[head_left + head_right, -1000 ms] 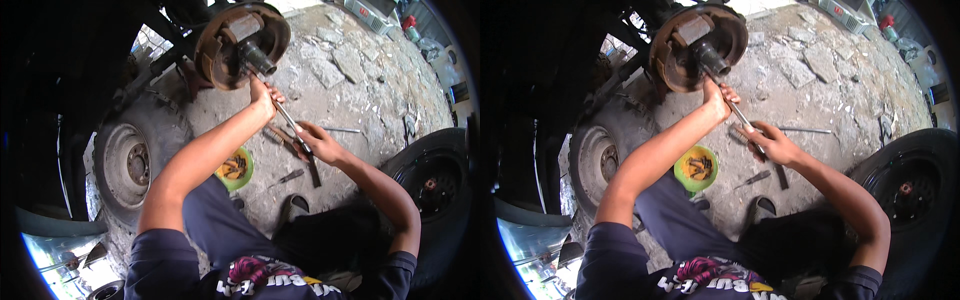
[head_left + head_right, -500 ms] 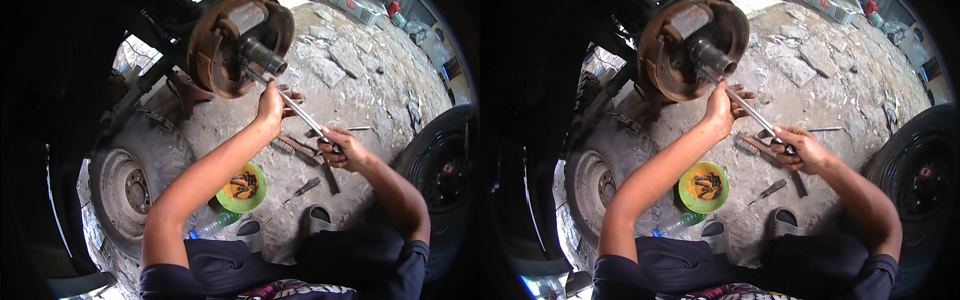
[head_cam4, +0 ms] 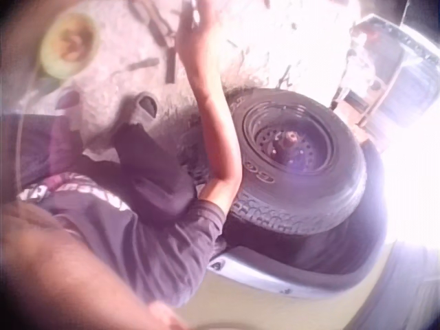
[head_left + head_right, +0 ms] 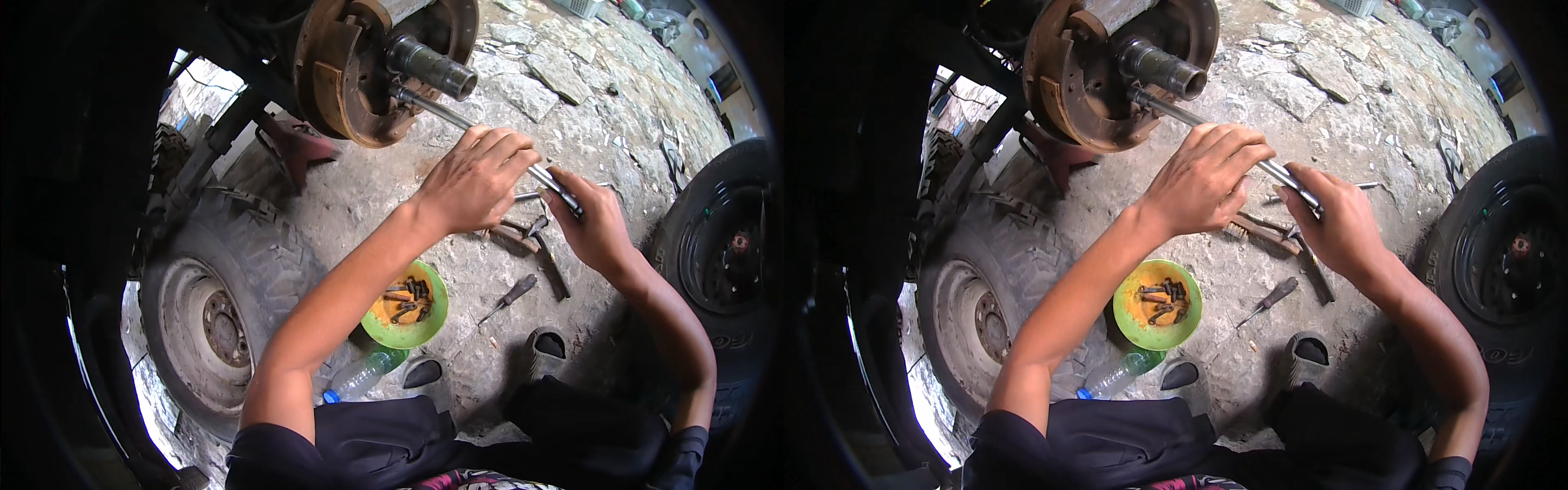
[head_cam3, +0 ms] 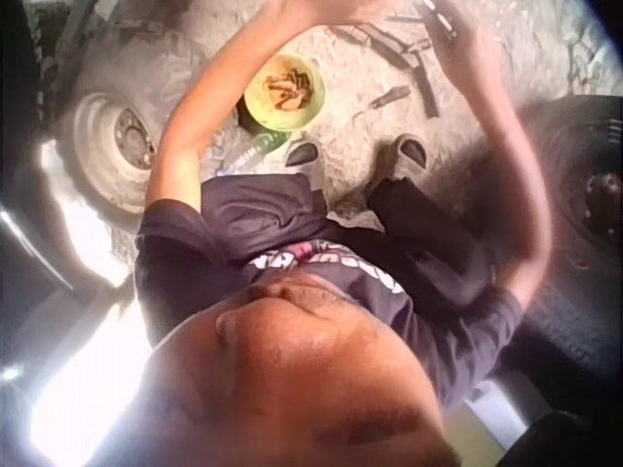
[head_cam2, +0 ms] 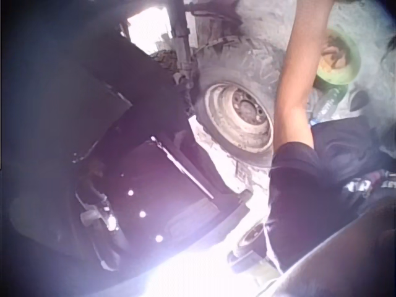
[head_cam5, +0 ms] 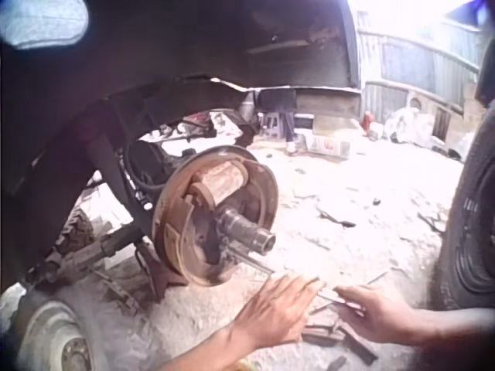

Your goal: The person cleans a metal component in a bowl using a brush and then uses a socket wrench and a hammer to secure parts onto a wheel hub.

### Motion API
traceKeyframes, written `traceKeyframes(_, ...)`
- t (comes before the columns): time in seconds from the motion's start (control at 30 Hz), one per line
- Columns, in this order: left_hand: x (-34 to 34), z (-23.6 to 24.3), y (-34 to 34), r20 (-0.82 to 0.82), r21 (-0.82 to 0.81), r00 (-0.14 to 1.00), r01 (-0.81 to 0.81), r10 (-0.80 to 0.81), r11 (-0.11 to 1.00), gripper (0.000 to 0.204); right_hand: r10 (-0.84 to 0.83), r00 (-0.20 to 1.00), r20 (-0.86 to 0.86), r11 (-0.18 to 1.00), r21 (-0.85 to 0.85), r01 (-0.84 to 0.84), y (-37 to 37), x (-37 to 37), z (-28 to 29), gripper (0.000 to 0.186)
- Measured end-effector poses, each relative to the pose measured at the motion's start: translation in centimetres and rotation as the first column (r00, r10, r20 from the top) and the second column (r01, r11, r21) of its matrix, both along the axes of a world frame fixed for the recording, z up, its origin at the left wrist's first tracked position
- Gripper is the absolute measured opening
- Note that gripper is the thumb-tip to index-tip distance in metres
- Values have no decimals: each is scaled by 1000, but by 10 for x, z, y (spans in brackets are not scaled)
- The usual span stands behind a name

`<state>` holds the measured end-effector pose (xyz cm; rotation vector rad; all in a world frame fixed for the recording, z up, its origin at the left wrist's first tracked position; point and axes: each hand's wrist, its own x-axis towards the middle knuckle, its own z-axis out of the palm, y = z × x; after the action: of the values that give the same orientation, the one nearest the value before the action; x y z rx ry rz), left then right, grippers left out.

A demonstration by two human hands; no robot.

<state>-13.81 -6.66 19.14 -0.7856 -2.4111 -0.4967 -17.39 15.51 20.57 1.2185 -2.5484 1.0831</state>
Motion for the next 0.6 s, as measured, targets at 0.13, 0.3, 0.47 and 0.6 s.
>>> traceKeyframes(0.13, -12, -8, -16, -38, -102, 999, 1, -5, 995, 40, 4, 519, 855, 910, -219, 353, 2, 0, 9, 33)
traceKeyframes(0.3, -20, -3, -12, 31, 5, 996, 84, -84, 996, 32, 240, 35, 970, 830, -224, 512, 22, 4, -2, 40)
traceKeyframes(0.47, -13, 1, -16, -29, 21, 998, 53, -52, 998, 24, -159, 552, 818, 837, -185, 515, 5, 23, -7, 39)
traceKeyframes(0.6, -9, 8, -25, -2, 16, 999, 52, -52, 999, 23, -339, 940, -34, 931, -153, 330, 0, 33, -20, 32)
